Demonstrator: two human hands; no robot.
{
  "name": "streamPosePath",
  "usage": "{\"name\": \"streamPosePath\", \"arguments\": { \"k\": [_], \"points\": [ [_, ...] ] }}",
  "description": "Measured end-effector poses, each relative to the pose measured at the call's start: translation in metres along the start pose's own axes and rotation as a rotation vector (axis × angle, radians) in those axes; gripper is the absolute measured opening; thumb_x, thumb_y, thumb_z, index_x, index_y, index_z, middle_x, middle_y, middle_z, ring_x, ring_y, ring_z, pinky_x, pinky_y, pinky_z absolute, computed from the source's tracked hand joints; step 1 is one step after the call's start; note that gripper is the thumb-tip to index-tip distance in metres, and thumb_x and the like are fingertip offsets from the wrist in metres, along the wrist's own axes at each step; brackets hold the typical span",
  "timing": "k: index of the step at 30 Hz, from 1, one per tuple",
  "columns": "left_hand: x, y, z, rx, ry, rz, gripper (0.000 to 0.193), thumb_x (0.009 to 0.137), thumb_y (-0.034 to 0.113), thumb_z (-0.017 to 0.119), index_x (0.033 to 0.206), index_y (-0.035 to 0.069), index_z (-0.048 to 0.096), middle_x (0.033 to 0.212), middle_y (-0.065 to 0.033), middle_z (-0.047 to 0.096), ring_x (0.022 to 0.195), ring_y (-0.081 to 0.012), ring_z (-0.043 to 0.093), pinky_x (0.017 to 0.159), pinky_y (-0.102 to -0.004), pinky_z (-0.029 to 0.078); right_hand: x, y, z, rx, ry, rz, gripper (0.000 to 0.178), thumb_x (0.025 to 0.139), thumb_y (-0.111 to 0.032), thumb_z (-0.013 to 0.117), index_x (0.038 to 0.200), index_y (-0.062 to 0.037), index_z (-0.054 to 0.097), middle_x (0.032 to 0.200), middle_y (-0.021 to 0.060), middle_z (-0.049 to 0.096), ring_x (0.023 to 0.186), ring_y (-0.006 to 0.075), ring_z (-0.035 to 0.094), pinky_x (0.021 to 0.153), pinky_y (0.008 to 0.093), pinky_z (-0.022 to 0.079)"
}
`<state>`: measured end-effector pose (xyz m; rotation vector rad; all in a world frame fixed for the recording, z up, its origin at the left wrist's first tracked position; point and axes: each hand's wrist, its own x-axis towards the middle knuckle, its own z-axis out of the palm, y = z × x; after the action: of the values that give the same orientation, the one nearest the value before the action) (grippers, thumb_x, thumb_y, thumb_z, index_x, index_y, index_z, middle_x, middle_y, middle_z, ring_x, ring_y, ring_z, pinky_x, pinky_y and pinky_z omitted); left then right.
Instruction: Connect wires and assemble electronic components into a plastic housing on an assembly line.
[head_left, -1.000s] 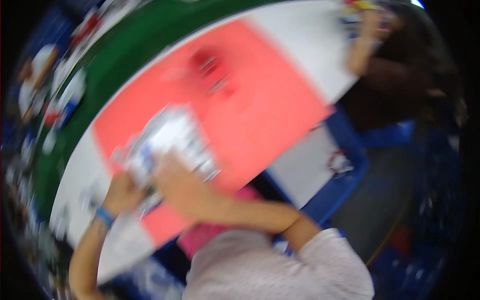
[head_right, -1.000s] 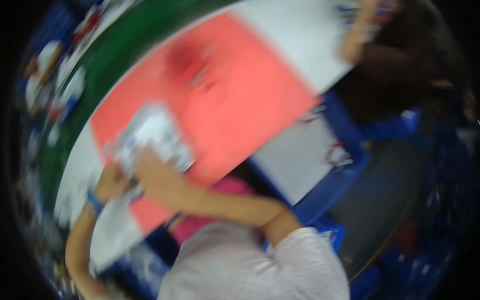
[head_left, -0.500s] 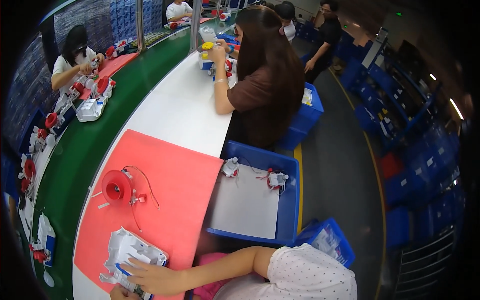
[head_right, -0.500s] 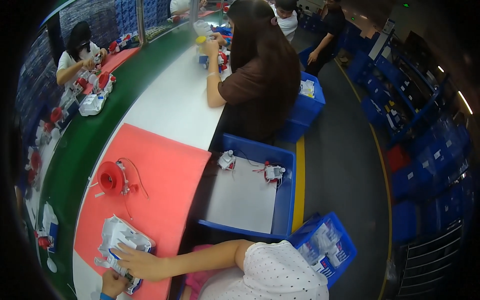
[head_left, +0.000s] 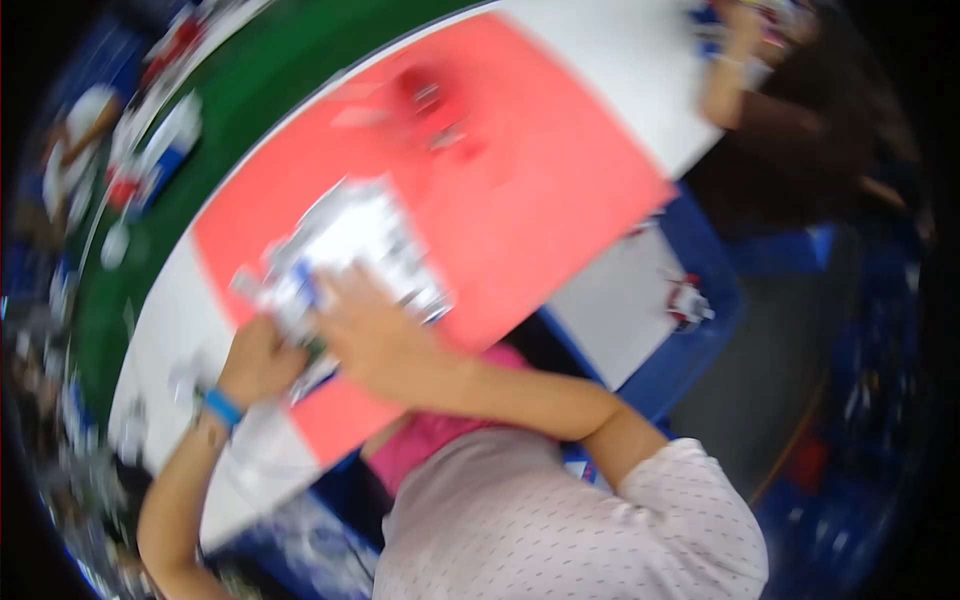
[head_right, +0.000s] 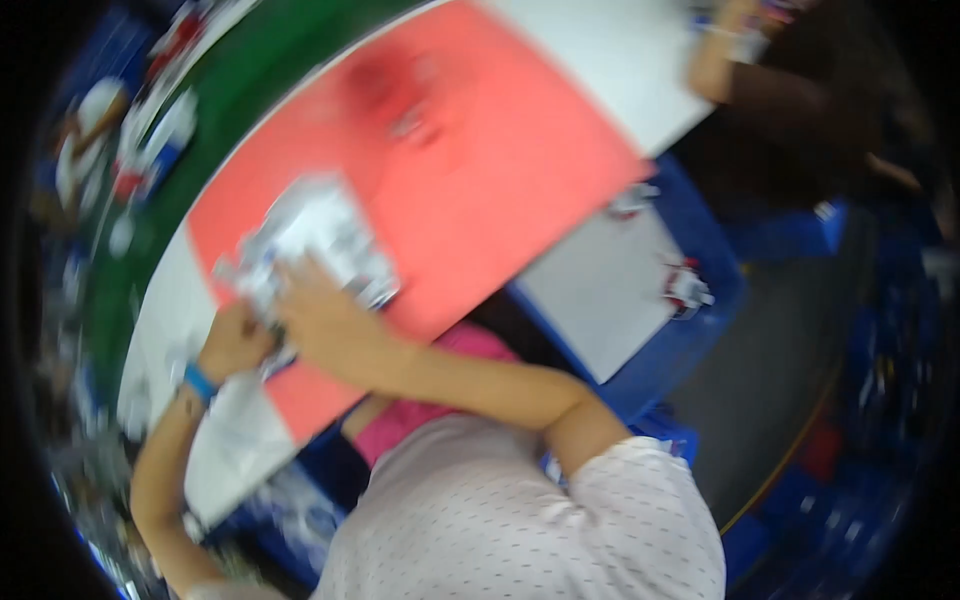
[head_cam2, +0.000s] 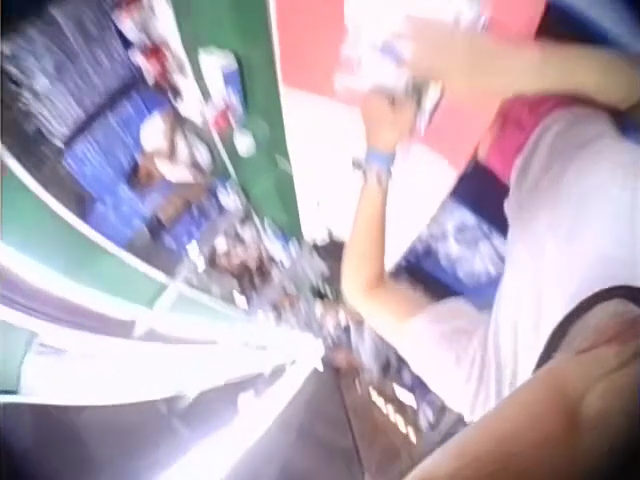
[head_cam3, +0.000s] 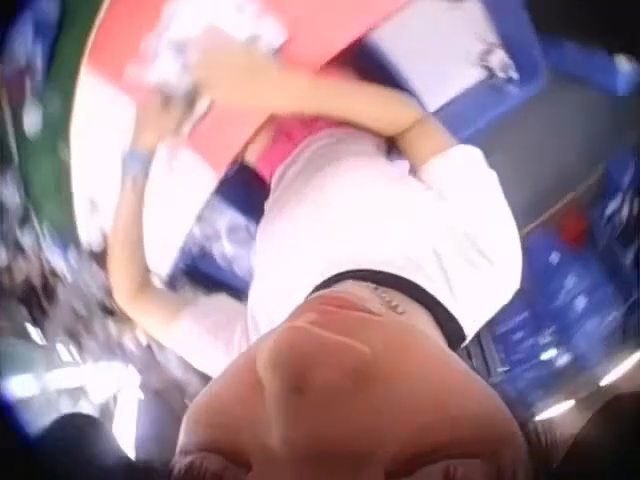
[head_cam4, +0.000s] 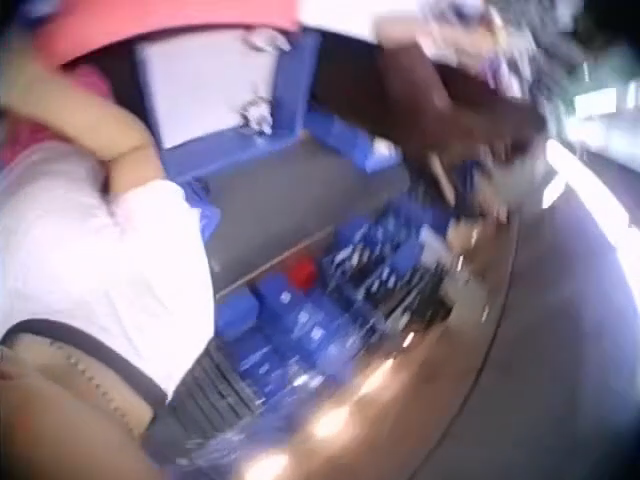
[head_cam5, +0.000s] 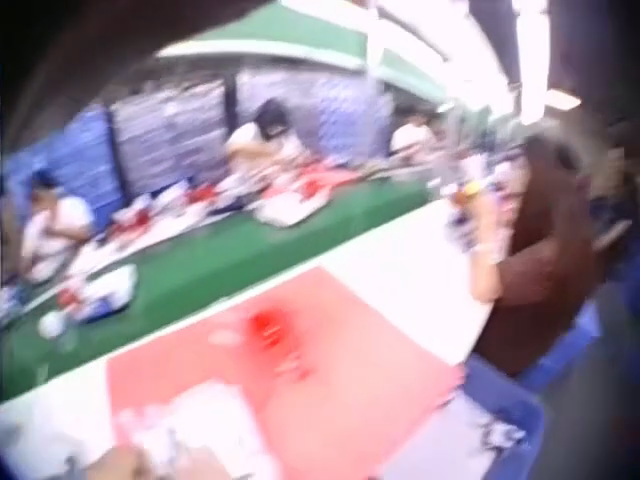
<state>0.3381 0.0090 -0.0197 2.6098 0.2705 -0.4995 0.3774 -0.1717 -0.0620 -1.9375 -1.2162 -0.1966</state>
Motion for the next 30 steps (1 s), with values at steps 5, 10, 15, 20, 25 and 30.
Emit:
{"name": "streamPosePath", "arguments": {
  "k": [5,10,15,20,25,30],
  "points": [
    [-0.02,-0.012,-0.004,-0.108,-0.022,-0.073,0.025,0.063,0.019,0.059,0.051,-0.003,0.052,0.046,-0.0174,0.047,0.042,-0.0249,0.05,0.044,-0.0345,0.04,0.008,-0.011,-0.017,-0.124,-0.051,-0.161,0.009,0.069,-0.01,0.056,0.065,-0.003,0.06,0.11,0.0075,0.053,0.118,0.0311,0.039,0.098,0.0499,0.028],
    [-0.025,-0.012,-0.004,-0.212,0.009,-0.049,0.022,0.065,0.014,0.058,0.055,-0.004,0.053,0.053,-0.0152,0.051,0.05,-0.0223,0.052,0.05,-0.0325,0.042,0.008,-0.008,-0.013,-0.124,-0.031,-0.15,0.007,0.07,-0.009,0.058,0.066,-0.0035,0.061,0.108,0.0052,0.054,0.118,0.0281,0.039,0.098,0.0483,0.028],
    [-0.023,-0.008,-0.013,-0.159,-0.119,-0.091,0.018,0.066,0.013,0.06,0.06,-0.004,0.057,0.07,-0.0148,0.056,0.064,-0.0216,0.055,0.059,-0.031,0.044,0.008,-0.007,-0.014,-0.134,-0.015,-0.134,0.006,0.07,-0.008,0.058,0.068,-0.0033,0.062,0.108,0.0051,0.054,0.117,0.0281,0.04,0.098,0.0476,0.028],
    [-0.026,-0.011,-0.014,-0.192,-0.118,-0.068,0.013,0.067,0.009,0.059,0.063,-0.003,0.059,0.082,-0.0109,0.054,0.069,-0.0199,0.054,0.064,-0.0293,0.044,0.009,-0.009,-0.015,-0.173,-0.062,-0.15,0.007,0.07,-0.007,0.058,0.067,-0.0018,0.06,0.106,0.0044,0.054,0.117,0.0265,0.04,0.097,0.0469,0.029],
    [-0.025,-0.01,-0.017,-0.214,-0.141,-0.06,0.011,0.068,0.008,0.059,0.063,-0.002,0.059,0.079,-0.0089,0.052,0.069,-0.018,0.052,0.065,-0.0282,0.043,0.01,-0.009,-0.011,-0.176,-0.048,-0.137,0.006,0.069,-0.007,0.059,0.067,-0.0022,0.06,0.106,0.0043,0.054,0.116,0.0257,0.041,0.097,0.046,0.029],
    [-0.025,-0.011,-0.018,-0.241,-0.159,-0.043,0.01,0.068,0.008,0.059,0.064,-0.001,0.059,0.078,-0.0077,0.052,0.069,-0.0168,0.051,0.065,-0.0277,0.043,0.01,-0.01,-0.008,-0.172,-0.026,-0.135,0.006,0.068,-0.007,0.059,0.065,-0.0024,0.061,0.105,0.0041,0.055,0.116,0.0254,0.041,0.097,0.0455,0.029]
  ]
}}
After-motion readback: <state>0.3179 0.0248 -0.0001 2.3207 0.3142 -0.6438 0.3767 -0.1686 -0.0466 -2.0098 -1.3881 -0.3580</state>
